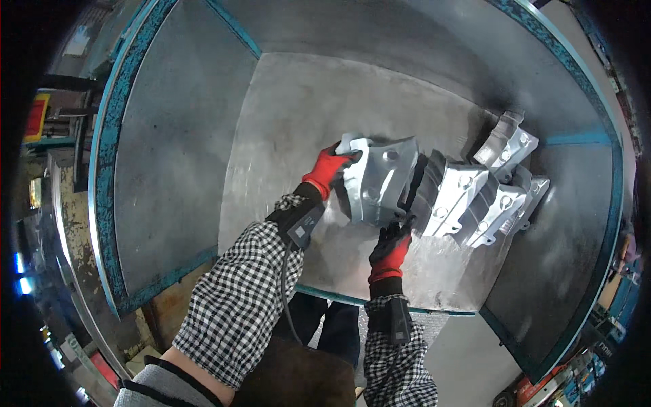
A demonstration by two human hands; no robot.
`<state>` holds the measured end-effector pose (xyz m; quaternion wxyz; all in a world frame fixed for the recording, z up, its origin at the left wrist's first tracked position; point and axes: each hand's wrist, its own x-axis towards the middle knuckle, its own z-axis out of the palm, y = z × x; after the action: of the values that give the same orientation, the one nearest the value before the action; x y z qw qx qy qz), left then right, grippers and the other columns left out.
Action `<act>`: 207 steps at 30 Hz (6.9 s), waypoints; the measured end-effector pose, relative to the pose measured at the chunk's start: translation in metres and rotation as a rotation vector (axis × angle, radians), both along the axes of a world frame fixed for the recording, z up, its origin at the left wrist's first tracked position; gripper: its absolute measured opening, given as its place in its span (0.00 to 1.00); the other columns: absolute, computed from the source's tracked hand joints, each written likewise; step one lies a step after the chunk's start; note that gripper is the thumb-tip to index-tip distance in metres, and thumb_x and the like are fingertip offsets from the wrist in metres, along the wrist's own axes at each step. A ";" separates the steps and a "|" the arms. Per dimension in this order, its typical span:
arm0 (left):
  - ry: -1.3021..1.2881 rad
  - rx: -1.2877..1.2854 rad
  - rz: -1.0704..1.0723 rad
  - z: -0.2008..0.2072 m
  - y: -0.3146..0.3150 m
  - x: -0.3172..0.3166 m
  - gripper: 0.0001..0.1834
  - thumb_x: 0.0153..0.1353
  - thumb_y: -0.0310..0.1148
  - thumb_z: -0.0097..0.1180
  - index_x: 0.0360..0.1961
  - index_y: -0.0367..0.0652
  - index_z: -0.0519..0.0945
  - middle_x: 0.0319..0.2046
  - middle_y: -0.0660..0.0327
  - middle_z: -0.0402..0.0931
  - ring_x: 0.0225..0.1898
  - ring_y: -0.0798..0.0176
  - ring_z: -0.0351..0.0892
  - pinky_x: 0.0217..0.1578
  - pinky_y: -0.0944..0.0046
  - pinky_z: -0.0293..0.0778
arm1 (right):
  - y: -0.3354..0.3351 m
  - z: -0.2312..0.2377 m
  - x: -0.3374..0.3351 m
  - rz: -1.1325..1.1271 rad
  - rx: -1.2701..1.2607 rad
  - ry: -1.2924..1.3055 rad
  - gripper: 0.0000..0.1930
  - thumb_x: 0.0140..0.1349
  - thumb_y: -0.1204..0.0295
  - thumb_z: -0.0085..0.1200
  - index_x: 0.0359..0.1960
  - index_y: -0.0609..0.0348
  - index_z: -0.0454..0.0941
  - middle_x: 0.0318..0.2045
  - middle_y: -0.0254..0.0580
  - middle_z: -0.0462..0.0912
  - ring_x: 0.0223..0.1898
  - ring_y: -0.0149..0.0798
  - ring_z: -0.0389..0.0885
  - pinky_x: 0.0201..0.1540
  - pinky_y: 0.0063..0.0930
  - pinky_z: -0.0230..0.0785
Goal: Operate a heavy industrial stamping press to shape metal components.
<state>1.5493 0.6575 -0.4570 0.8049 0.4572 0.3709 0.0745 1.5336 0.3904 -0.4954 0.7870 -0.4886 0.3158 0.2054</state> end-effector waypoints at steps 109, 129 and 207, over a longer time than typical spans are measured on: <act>0.224 0.699 -0.312 0.034 -0.050 -0.356 0.35 0.75 0.35 0.54 0.80 0.37 0.62 0.79 0.42 0.62 0.78 0.47 0.64 0.77 0.49 0.60 | -0.020 0.124 -0.121 1.179 -0.359 -0.075 0.35 0.80 0.48 0.45 0.79 0.61 0.65 0.71 0.53 0.75 0.68 0.47 0.76 0.65 0.44 0.74; -0.098 0.418 -0.157 0.503 -0.119 -0.549 0.21 0.78 0.47 0.55 0.60 0.42 0.79 0.51 0.63 0.79 0.51 0.65 0.74 0.54 0.58 0.74 | -0.112 0.597 -0.268 1.725 -0.306 -0.502 0.29 0.75 0.71 0.59 0.76 0.57 0.69 0.68 0.45 0.79 0.63 0.38 0.79 0.59 0.37 0.73; 0.214 0.202 1.275 0.702 -0.326 -1.012 0.29 0.76 0.40 0.62 0.71 0.33 0.76 0.62 0.52 0.83 0.61 0.57 0.84 0.65 0.56 0.77 | 0.604 0.771 -0.655 1.819 0.241 -1.917 0.45 0.58 0.49 0.76 0.70 0.63 0.72 0.64 0.54 0.81 0.65 0.49 0.81 0.64 0.42 0.75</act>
<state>0.5370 0.3310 0.2448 0.5147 0.2260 0.6386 0.5256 0.8789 0.9941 0.2760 0.3180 -0.4028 -0.8185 0.2583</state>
